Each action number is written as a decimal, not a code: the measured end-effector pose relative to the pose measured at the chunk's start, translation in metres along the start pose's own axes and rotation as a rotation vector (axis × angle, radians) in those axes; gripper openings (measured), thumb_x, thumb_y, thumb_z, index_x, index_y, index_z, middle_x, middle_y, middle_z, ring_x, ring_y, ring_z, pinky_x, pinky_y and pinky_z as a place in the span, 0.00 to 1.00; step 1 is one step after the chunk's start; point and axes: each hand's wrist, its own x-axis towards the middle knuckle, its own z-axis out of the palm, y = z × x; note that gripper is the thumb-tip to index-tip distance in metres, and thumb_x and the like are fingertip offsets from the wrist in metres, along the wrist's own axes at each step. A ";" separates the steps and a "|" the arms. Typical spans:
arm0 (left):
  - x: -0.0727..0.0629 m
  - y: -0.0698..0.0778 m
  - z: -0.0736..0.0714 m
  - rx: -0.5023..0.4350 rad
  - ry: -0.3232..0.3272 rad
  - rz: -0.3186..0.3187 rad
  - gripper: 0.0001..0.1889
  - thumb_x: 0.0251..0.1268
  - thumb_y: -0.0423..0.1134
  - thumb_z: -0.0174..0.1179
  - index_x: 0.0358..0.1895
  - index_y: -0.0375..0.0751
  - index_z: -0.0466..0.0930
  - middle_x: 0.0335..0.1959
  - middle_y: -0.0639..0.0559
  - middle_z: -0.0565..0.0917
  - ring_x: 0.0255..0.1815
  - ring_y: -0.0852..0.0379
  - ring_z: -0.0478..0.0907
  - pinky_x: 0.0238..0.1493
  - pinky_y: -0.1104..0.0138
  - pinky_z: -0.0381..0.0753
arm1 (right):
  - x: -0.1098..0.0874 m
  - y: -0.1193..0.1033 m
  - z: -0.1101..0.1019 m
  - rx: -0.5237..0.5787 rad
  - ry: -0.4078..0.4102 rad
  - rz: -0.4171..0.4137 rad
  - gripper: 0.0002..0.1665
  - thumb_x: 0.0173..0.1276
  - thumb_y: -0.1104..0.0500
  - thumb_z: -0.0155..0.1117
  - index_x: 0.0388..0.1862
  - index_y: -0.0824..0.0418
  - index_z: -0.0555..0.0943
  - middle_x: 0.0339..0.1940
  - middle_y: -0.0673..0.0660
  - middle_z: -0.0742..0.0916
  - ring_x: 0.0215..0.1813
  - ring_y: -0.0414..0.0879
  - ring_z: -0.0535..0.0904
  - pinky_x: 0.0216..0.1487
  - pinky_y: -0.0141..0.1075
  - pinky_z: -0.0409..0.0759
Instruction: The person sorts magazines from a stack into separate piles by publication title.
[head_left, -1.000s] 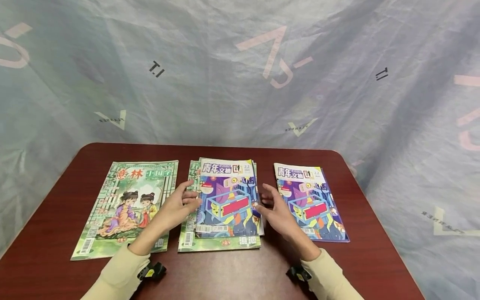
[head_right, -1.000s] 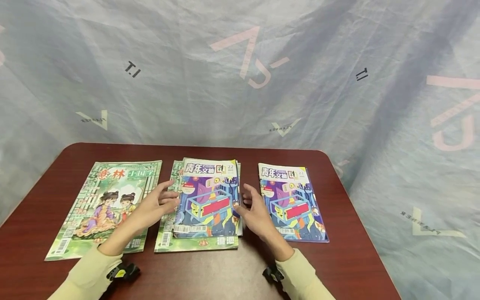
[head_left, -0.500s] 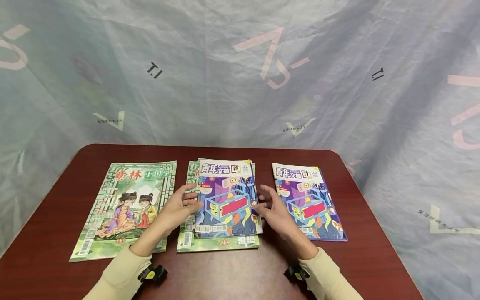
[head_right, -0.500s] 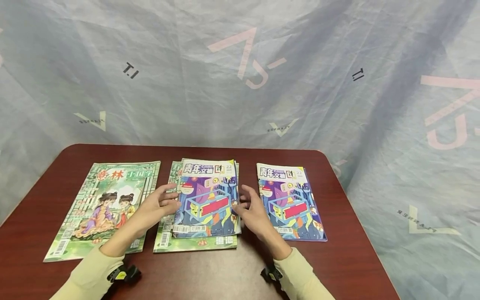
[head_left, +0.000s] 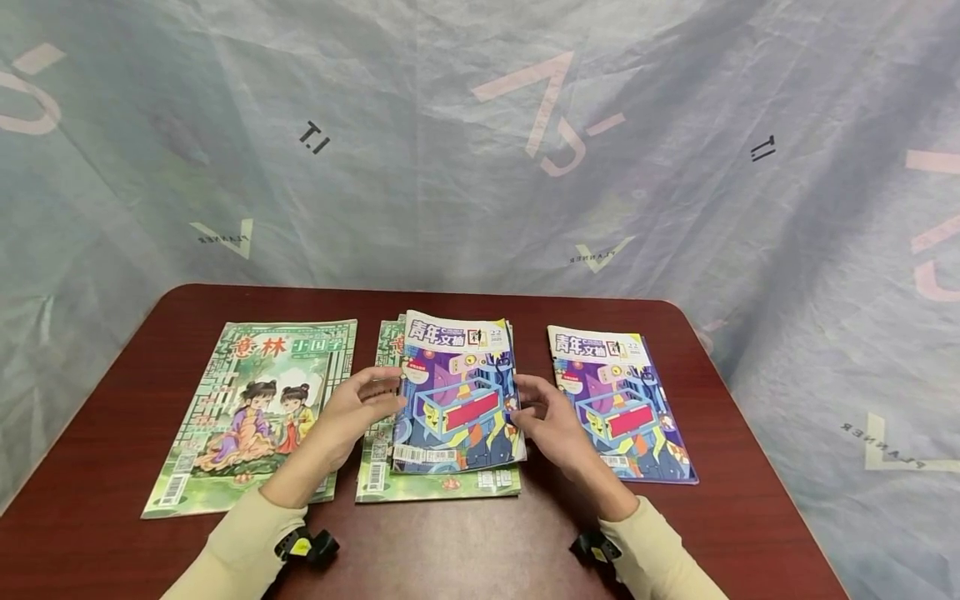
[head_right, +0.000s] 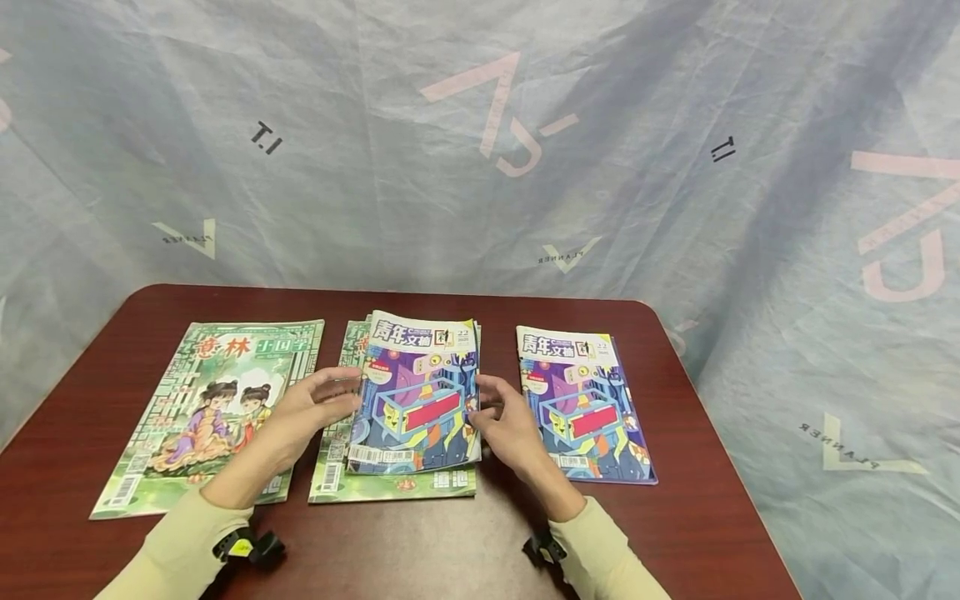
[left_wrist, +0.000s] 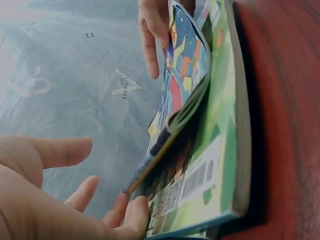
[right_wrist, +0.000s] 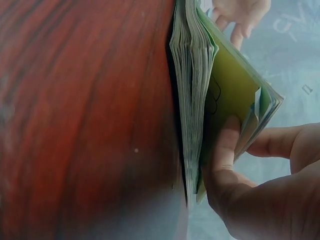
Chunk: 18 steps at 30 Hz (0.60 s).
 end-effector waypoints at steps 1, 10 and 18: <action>0.000 0.000 0.000 -0.018 0.000 0.000 0.31 0.77 0.30 0.66 0.79 0.25 0.69 0.77 0.26 0.72 0.75 0.36 0.75 0.60 0.69 0.83 | 0.000 0.001 0.000 0.003 -0.001 0.000 0.32 0.77 0.73 0.65 0.79 0.72 0.74 0.60 0.72 0.84 0.52 0.55 0.88 0.45 0.40 0.90; 0.002 -0.002 0.001 -0.053 -0.032 -0.039 0.31 0.79 0.31 0.64 0.80 0.24 0.68 0.80 0.25 0.67 0.69 0.45 0.78 0.58 0.71 0.84 | 0.001 0.002 0.000 0.023 0.003 0.037 0.27 0.78 0.72 0.64 0.75 0.71 0.79 0.59 0.70 0.85 0.50 0.52 0.88 0.40 0.37 0.88; 0.003 -0.001 0.001 0.021 -0.077 -0.051 0.29 0.83 0.32 0.62 0.80 0.21 0.69 0.81 0.24 0.69 0.65 0.54 0.81 0.66 0.67 0.82 | 0.001 0.001 -0.001 0.021 -0.014 0.050 0.25 0.82 0.69 0.64 0.75 0.70 0.80 0.61 0.69 0.86 0.50 0.51 0.89 0.42 0.42 0.91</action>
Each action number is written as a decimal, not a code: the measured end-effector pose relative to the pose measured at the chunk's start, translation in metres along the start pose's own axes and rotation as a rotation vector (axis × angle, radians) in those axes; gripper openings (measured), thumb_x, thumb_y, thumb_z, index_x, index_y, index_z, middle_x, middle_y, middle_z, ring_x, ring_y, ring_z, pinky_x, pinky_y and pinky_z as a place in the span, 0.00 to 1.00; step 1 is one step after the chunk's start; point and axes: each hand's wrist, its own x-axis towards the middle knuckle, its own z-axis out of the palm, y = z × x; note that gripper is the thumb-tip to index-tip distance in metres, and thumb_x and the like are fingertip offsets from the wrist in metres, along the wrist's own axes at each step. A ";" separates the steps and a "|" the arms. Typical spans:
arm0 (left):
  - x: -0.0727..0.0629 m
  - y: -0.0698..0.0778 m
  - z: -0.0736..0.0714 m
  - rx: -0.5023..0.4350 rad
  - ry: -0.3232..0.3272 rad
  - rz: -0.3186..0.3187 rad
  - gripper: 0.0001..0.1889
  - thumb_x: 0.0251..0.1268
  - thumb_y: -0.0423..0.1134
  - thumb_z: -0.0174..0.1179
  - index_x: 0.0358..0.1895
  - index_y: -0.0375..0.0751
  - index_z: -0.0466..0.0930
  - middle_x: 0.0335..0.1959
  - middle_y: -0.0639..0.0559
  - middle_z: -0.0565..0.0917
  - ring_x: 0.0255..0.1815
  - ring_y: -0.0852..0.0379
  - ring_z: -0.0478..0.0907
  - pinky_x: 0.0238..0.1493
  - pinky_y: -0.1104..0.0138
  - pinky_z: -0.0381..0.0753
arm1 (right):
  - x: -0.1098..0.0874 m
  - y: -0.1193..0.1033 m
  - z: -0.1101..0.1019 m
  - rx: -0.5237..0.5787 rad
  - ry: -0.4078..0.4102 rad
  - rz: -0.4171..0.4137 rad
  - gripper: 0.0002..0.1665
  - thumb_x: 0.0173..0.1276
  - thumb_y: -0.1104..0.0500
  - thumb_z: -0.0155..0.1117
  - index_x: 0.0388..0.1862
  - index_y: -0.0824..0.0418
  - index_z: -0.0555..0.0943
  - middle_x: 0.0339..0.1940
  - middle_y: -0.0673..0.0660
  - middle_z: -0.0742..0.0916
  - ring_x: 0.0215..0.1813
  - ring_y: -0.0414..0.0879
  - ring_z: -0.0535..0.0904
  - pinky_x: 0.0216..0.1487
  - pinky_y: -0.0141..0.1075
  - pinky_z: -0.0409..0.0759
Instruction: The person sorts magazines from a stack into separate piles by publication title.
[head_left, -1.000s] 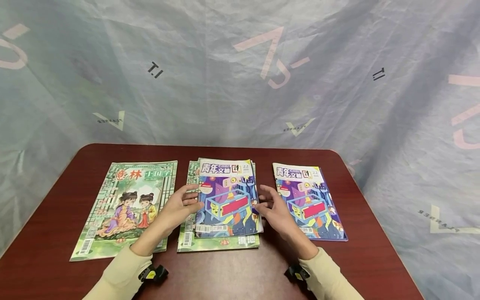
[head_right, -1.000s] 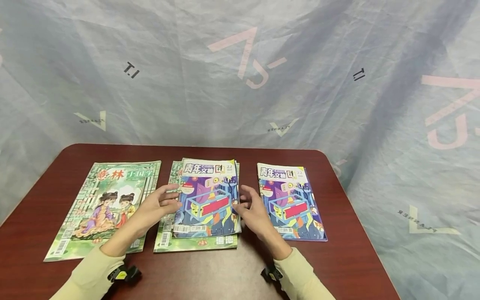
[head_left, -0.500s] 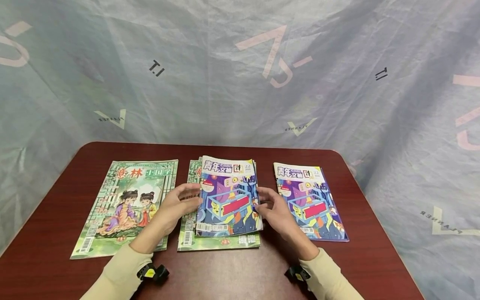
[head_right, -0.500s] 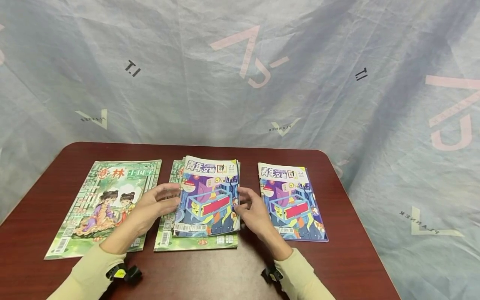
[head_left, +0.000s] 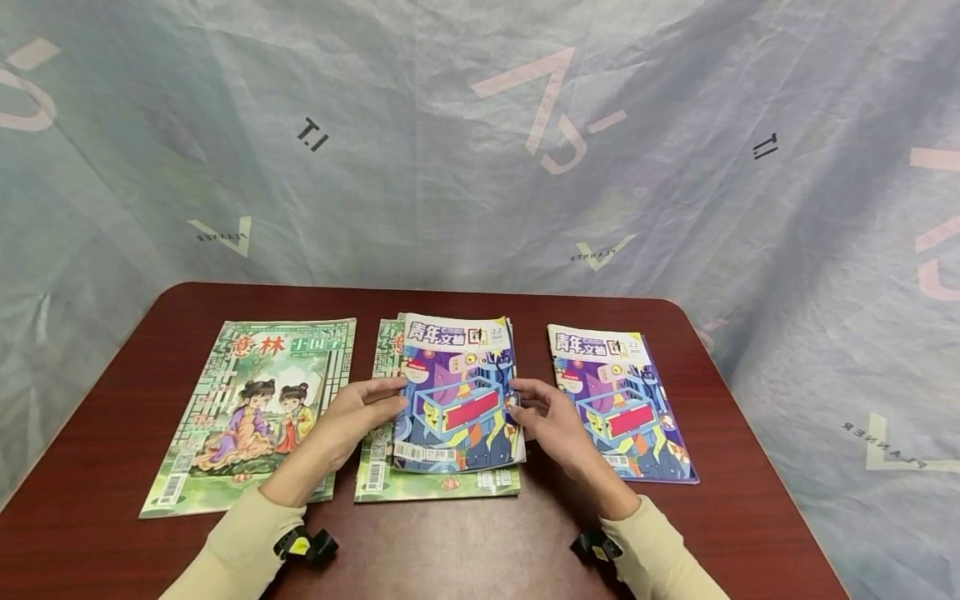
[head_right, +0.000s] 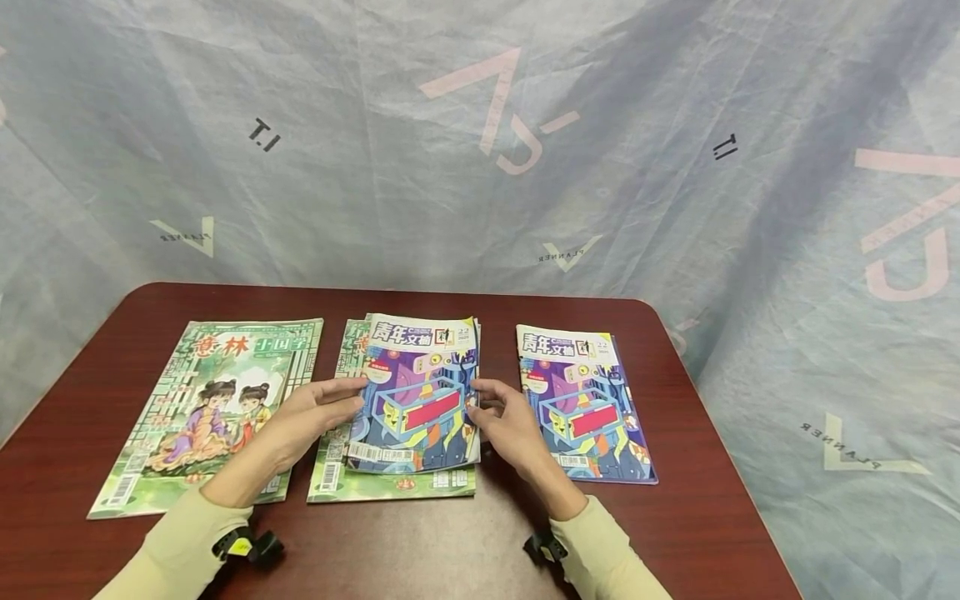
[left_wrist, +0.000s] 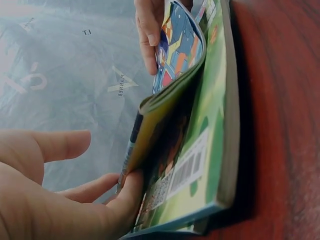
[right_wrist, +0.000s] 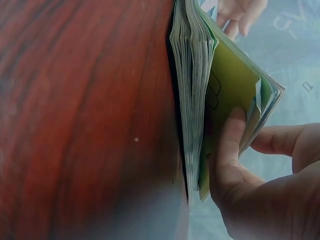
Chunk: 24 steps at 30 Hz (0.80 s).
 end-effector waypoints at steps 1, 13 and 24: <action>0.000 0.000 0.000 0.015 -0.001 0.002 0.29 0.84 0.33 0.62 0.79 0.21 0.69 0.81 0.24 0.70 0.66 0.52 0.81 0.67 0.65 0.82 | 0.000 0.000 0.000 -0.001 0.001 0.002 0.25 0.82 0.69 0.64 0.74 0.70 0.80 0.60 0.69 0.86 0.50 0.51 0.89 0.42 0.42 0.91; -0.002 -0.003 0.002 0.079 -0.007 0.003 0.27 0.83 0.34 0.63 0.78 0.25 0.74 0.79 0.26 0.73 0.73 0.38 0.78 0.79 0.45 0.74 | 0.001 -0.001 0.000 -0.021 0.036 0.036 0.23 0.82 0.68 0.66 0.73 0.65 0.83 0.59 0.66 0.86 0.49 0.50 0.88 0.43 0.41 0.91; -0.001 -0.001 0.006 0.103 0.017 0.042 0.26 0.83 0.33 0.63 0.77 0.26 0.76 0.81 0.28 0.72 0.77 0.35 0.74 0.78 0.46 0.75 | 0.001 -0.001 -0.002 -0.041 0.051 -0.001 0.24 0.80 0.70 0.66 0.72 0.66 0.84 0.60 0.68 0.88 0.49 0.50 0.88 0.38 0.38 0.89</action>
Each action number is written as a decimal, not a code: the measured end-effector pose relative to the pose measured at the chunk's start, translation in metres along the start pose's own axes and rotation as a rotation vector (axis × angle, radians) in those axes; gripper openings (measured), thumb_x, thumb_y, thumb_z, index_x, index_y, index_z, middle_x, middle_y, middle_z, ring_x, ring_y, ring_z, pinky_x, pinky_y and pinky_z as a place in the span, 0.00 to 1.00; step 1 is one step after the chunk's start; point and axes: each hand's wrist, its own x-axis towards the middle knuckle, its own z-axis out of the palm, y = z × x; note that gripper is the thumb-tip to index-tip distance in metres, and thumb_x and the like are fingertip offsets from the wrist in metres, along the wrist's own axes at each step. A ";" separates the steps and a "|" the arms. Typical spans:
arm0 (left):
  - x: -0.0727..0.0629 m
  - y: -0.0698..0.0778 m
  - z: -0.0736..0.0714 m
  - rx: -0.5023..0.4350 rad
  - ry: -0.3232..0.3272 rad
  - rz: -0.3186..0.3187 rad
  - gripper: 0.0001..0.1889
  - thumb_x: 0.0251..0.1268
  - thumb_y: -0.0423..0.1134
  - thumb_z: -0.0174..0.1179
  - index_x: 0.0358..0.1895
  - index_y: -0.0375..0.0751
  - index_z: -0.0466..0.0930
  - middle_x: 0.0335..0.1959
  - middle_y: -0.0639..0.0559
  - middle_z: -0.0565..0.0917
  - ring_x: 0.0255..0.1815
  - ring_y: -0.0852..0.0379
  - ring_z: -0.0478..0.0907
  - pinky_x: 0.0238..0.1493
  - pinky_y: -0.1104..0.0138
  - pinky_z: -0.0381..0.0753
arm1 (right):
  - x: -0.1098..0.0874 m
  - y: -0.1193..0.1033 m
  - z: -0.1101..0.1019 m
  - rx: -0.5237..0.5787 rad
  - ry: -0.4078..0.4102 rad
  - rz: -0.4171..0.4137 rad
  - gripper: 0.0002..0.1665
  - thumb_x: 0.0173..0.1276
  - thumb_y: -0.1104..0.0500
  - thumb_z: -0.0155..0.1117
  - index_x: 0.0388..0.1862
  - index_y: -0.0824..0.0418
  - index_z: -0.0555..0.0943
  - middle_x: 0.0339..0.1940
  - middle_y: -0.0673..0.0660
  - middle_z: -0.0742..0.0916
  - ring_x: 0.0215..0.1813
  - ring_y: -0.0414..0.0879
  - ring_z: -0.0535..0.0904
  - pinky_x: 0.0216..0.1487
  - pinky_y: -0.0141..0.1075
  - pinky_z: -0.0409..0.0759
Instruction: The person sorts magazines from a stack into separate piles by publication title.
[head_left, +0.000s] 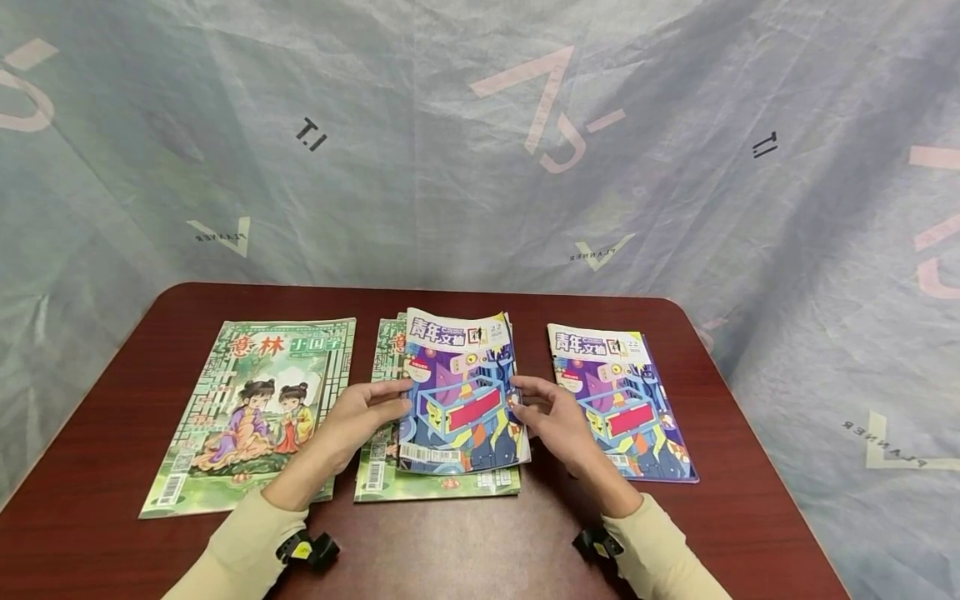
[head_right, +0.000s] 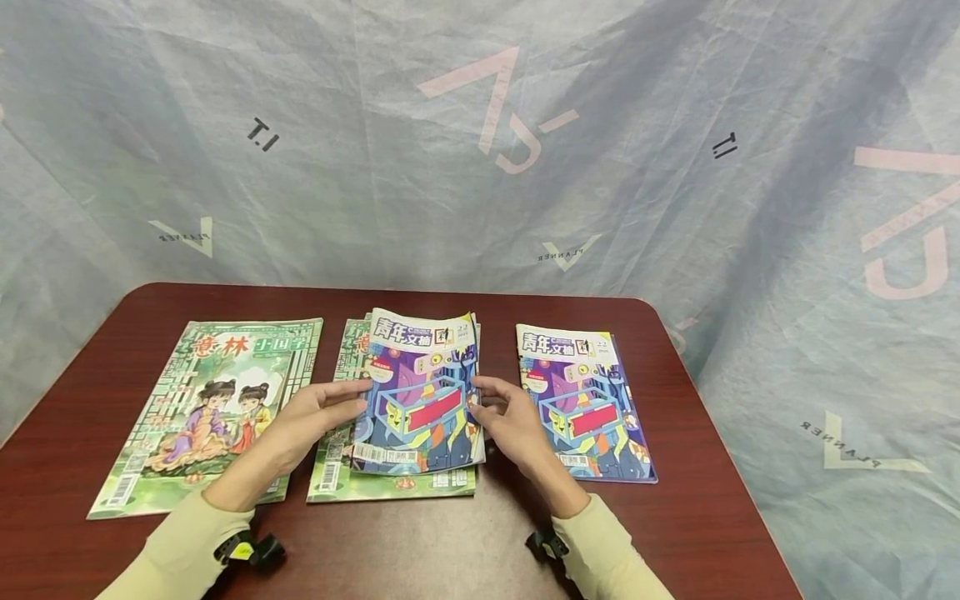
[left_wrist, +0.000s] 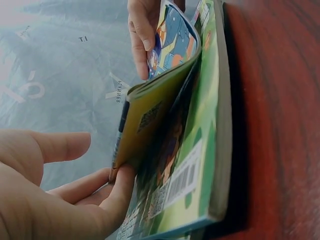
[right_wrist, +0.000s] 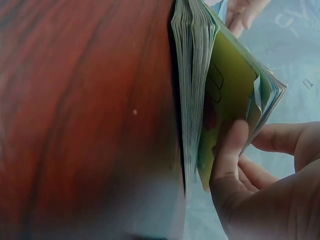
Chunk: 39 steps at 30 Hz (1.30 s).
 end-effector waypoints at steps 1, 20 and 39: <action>0.000 0.000 0.000 0.002 0.003 0.004 0.26 0.83 0.33 0.63 0.77 0.26 0.76 0.81 0.28 0.72 0.78 0.35 0.74 0.78 0.46 0.75 | 0.000 0.000 -0.001 -0.004 0.000 -0.006 0.24 0.80 0.70 0.66 0.72 0.66 0.85 0.60 0.68 0.88 0.49 0.50 0.88 0.38 0.38 0.89; -0.004 0.004 0.016 -0.044 0.137 0.040 0.23 0.75 0.27 0.70 0.70 0.31 0.85 0.75 0.33 0.81 0.71 0.37 0.81 0.57 0.72 0.86 | 0.006 -0.007 -0.032 -0.011 -0.017 -0.078 0.19 0.76 0.65 0.76 0.62 0.69 0.90 0.48 0.64 0.93 0.41 0.40 0.90 0.42 0.35 0.90; -0.010 0.005 0.046 -0.026 0.224 0.099 0.21 0.71 0.26 0.72 0.66 0.34 0.89 0.68 0.38 0.88 0.65 0.40 0.87 0.53 0.75 0.85 | 0.014 -0.009 -0.067 -0.101 -0.224 -0.063 0.29 0.76 0.65 0.74 0.74 0.65 0.84 0.21 0.52 0.73 0.26 0.45 0.69 0.31 0.38 0.71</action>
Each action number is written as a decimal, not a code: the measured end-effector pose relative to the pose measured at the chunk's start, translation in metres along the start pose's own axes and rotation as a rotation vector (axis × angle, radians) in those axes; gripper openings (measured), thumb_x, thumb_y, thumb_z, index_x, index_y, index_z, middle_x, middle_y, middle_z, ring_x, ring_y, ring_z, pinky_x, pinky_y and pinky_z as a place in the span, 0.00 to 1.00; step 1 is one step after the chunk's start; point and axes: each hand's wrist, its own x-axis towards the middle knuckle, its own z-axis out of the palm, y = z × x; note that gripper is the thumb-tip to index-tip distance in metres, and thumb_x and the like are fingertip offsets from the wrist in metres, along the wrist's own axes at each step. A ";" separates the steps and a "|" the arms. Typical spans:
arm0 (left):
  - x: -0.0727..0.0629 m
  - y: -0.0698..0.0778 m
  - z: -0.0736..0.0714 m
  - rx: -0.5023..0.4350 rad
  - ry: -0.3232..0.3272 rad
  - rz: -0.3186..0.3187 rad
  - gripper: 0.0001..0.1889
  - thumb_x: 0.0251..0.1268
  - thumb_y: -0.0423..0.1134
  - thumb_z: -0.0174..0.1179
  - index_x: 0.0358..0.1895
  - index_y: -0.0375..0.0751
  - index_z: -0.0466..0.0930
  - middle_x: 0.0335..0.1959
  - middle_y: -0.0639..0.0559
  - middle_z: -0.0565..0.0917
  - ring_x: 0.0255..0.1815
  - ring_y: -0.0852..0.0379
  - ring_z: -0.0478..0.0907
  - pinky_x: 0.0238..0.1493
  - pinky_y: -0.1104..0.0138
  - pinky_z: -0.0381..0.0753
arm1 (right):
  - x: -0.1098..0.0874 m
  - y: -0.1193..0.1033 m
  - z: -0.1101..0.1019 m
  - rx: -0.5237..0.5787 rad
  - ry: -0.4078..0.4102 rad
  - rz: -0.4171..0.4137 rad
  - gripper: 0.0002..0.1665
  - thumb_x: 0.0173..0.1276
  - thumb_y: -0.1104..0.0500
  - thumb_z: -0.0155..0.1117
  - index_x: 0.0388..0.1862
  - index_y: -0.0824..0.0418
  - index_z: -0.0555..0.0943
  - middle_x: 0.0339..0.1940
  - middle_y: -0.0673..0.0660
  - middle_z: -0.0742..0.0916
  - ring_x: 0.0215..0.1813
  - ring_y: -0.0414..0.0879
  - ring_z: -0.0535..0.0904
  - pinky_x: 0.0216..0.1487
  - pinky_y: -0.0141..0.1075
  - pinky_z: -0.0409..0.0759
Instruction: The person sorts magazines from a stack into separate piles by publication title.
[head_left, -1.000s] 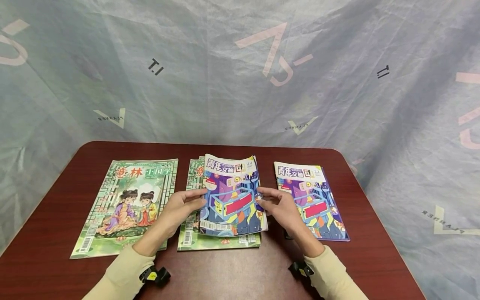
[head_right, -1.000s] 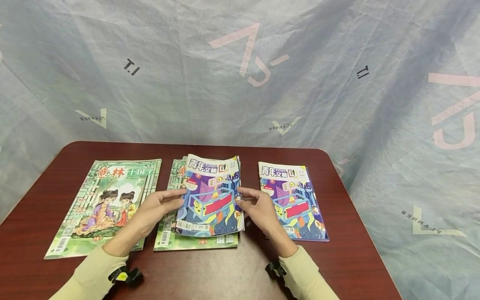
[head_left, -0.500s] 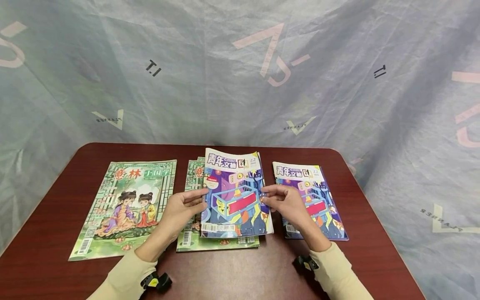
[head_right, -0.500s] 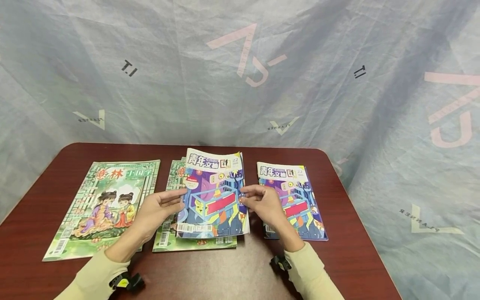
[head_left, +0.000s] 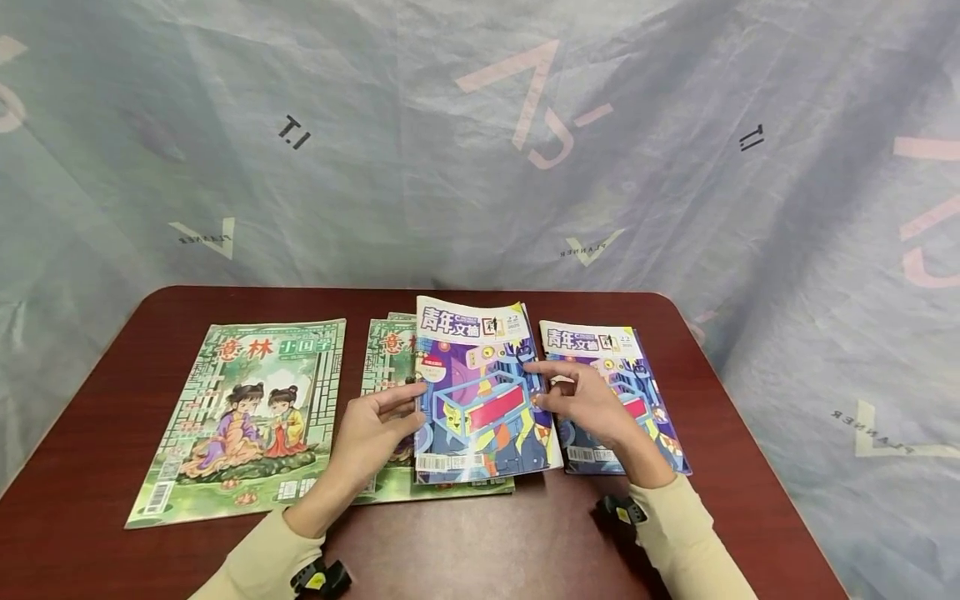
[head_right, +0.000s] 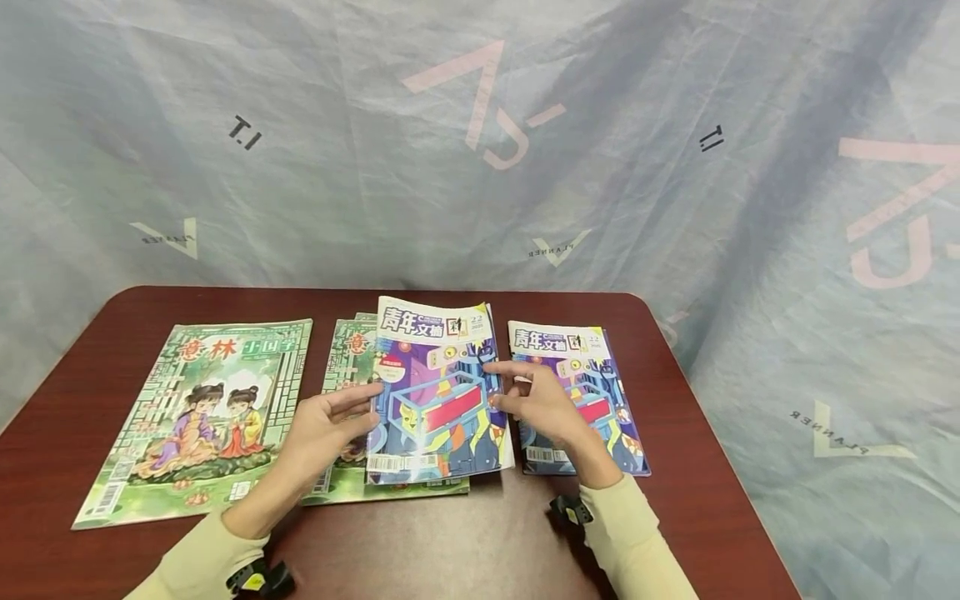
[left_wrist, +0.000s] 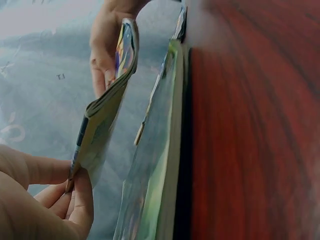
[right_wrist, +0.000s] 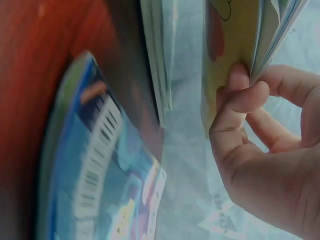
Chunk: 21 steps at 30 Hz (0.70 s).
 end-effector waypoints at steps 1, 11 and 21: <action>0.000 0.000 0.002 -0.005 0.000 0.010 0.21 0.70 0.26 0.73 0.65 0.34 0.89 0.66 0.38 0.88 0.64 0.41 0.88 0.53 0.75 0.86 | -0.001 0.000 -0.003 -0.012 -0.007 -0.005 0.29 0.76 0.65 0.74 0.75 0.65 0.83 0.20 0.53 0.73 0.26 0.46 0.69 0.31 0.38 0.71; 0.002 0.003 0.041 -0.099 0.021 0.055 0.21 0.67 0.25 0.73 0.62 0.34 0.91 0.63 0.39 0.90 0.63 0.42 0.88 0.56 0.69 0.89 | -0.008 0.005 -0.042 -0.071 -0.015 -0.048 0.30 0.75 0.65 0.73 0.76 0.63 0.83 0.27 0.61 0.81 0.30 0.58 0.78 0.34 0.40 0.81; 0.007 0.012 0.070 -0.112 0.002 0.083 0.21 0.66 0.28 0.75 0.62 0.39 0.92 0.64 0.43 0.90 0.65 0.43 0.88 0.59 0.63 0.90 | -0.017 0.009 -0.080 -0.085 -0.021 -0.057 0.31 0.76 0.66 0.74 0.76 0.64 0.82 0.32 0.65 0.84 0.33 0.54 0.82 0.38 0.39 0.87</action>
